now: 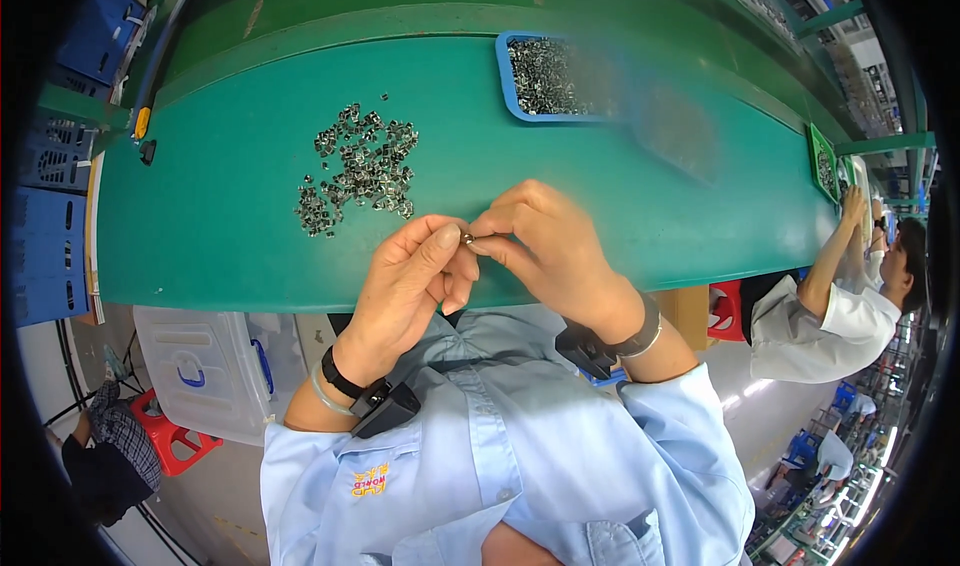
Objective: The person picks up a small component from a pile on the table, joins it with another piece from a blue tray, and places the assembled unit into a different blue tray.
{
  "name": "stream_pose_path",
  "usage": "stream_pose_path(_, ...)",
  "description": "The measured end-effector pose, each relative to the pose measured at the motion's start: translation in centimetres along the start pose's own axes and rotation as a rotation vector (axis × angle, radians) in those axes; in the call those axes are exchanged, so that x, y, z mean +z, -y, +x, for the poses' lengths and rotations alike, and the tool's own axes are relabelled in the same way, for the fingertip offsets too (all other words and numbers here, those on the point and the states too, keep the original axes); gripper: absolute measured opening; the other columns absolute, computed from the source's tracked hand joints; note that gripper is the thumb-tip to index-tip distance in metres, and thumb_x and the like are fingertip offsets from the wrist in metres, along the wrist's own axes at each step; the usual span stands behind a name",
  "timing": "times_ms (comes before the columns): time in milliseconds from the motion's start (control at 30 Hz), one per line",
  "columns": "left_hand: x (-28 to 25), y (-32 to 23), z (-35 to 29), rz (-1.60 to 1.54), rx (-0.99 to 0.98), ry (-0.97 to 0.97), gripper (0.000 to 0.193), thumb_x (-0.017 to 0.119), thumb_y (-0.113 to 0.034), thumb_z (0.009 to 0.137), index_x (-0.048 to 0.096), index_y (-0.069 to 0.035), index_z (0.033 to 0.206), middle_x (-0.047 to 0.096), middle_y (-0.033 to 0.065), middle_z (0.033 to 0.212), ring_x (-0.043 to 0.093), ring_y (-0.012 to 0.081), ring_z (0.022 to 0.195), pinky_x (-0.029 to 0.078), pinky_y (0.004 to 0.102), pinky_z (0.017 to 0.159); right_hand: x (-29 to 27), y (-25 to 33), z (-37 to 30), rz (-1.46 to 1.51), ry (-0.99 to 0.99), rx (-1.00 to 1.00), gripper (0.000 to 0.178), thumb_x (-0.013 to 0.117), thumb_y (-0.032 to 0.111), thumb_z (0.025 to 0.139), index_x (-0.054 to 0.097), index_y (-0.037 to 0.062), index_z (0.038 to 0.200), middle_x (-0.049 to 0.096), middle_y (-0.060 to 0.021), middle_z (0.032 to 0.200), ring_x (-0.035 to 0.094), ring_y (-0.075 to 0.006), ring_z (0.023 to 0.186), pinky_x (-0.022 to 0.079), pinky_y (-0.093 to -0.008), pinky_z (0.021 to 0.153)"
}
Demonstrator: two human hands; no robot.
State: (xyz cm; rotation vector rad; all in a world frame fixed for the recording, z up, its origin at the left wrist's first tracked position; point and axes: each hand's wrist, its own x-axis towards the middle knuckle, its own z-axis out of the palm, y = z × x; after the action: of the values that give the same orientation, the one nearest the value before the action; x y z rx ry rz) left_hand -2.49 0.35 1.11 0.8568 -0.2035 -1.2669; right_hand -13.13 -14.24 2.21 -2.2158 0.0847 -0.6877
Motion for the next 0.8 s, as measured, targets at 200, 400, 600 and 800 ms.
stream_pose_path(200,-0.5,0.1,-0.2,0.011,0.003,0.018,0.017,0.057,-0.02,0.093,0.056,-0.003,0.096,0.059,0.0046,0.071,0.051,0.0094,0.055,0.039,0.0216,0.047,0.1,0.6,-0.1,-0.062,-0.012,-0.058,0.02,0.073,0.003,0.071,0.062,0.0064,0.087,0.061,-0.0044,0.083,0.06,-0.0208,0.075,0.048,-0.0304,0.062)
stream_pose_path(400,-0.6,0.4,-0.3,0.021,0.04,0.026,0.015,0.058,-0.02,0.092,0.055,-0.005,0.091,0.059,0.004,0.07,0.052,0.0087,0.055,0.039,0.0211,0.047,0.6,1.0,-0.6,0.017,-0.015,-0.006,0.019,0.072,0.003,0.071,0.062,0.0063,0.088,0.062,-0.0047,0.084,0.06,-0.0211,0.076,0.049,-0.0307,0.062)
stream_pose_path(600,-1.1,0.4,-0.1,0.096,0.023,0.03,0.015,0.059,-0.02,0.092,0.054,-0.006,0.09,0.058,0.0036,0.069,0.052,0.0087,0.055,0.04,0.0211,0.047,1.0,0.4,-1.0,-0.001,-0.019,-0.011,0.018,0.072,0.003,0.072,0.062,0.0058,0.088,0.062,-0.0053,0.085,0.061,-0.0215,0.077,0.049,-0.031,0.062)
stream_pose_path(800,-0.6,-0.5,-0.6,0.083,0.022,0.019,0.015,0.057,-0.019,0.093,0.054,-0.005,0.092,0.057,0.0048,0.068,0.05,0.0102,0.053,0.038,0.0228,0.047,0.7,0.7,-0.3,0.034,-0.01,-0.017,0.015,0.069,0.004,0.076,0.062,0.0057,0.089,0.062,-0.0044,0.084,0.061,-0.0204,0.076,0.05,-0.0311,0.063)
